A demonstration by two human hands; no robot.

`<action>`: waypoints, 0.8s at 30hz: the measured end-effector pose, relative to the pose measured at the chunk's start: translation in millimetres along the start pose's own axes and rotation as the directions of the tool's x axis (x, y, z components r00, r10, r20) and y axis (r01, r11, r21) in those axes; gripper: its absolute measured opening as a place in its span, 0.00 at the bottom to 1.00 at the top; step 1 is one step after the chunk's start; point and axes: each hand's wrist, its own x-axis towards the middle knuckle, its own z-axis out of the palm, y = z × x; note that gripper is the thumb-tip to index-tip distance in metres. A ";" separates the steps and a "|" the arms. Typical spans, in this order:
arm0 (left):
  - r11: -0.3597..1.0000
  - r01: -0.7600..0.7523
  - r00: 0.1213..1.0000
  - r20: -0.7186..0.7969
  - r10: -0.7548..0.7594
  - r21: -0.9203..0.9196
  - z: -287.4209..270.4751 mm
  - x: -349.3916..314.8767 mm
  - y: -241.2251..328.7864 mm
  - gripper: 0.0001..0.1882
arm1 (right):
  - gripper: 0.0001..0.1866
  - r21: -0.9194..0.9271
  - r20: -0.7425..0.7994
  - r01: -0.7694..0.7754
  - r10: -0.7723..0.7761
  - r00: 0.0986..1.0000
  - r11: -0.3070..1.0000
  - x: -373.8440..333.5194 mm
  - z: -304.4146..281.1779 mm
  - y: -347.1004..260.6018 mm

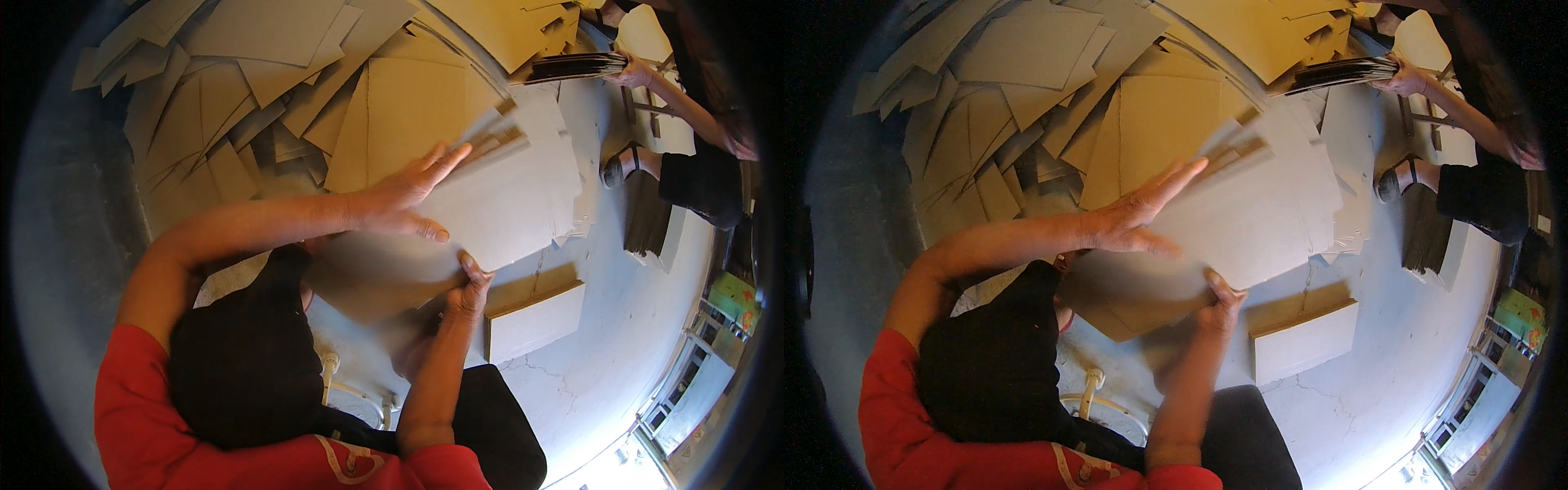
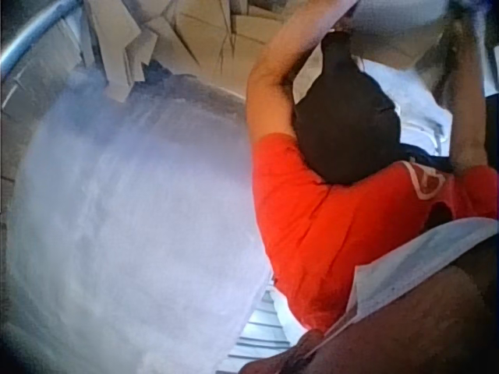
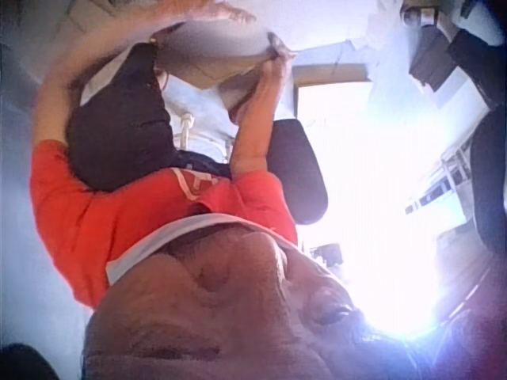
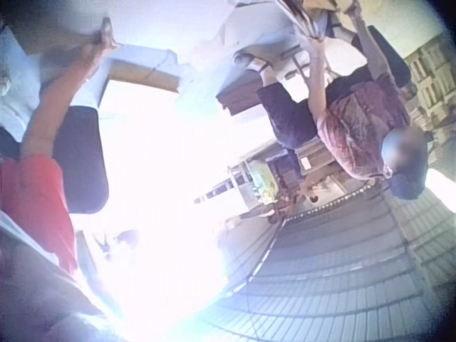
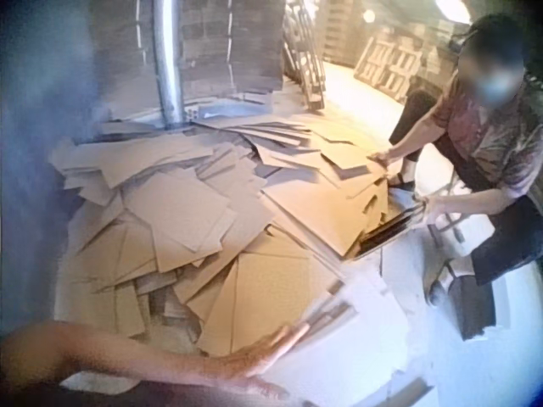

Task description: The person sits on the floor and sorts flat cardboard pieces by hand, stacking them into neat piles. Another person nearby also handles cardboard, but the primary focus is on the camera wearer's sorting activity.

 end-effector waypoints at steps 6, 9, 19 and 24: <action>0.967 0.161 0.986 -0.079 -0.149 0.196 -64.6 43.6 -55.6 0.44 | 0.23 0.345 -0.078 0.065 -0.040 0.996 0.936 8.2 -163.0 31.4; 0.767 0.151 0.986 -0.150 -0.073 0.623 -106.8 69.1 -86.1 0.39 | 0.24 0.463 -0.120 -0.050 0.119 0.986 0.885 -5.9 -156.0 32.1; 0.799 0.592 0.692 -0.576 -0.436 0.106 -71.1 -26.3 -124.6 0.29 | 0.33 0.048 -0.096 0.010 -0.005 0.995 0.999 62.7 -50.1 -30.8; 0.605 0.662 0.613 -0.145 -0.777 -0.442 -29.8 -18.8 -94.2 0.27 | 0.23 -0.201 0.061 -0.043 0.057 0.997 0.979 114.9 9.4 -24.2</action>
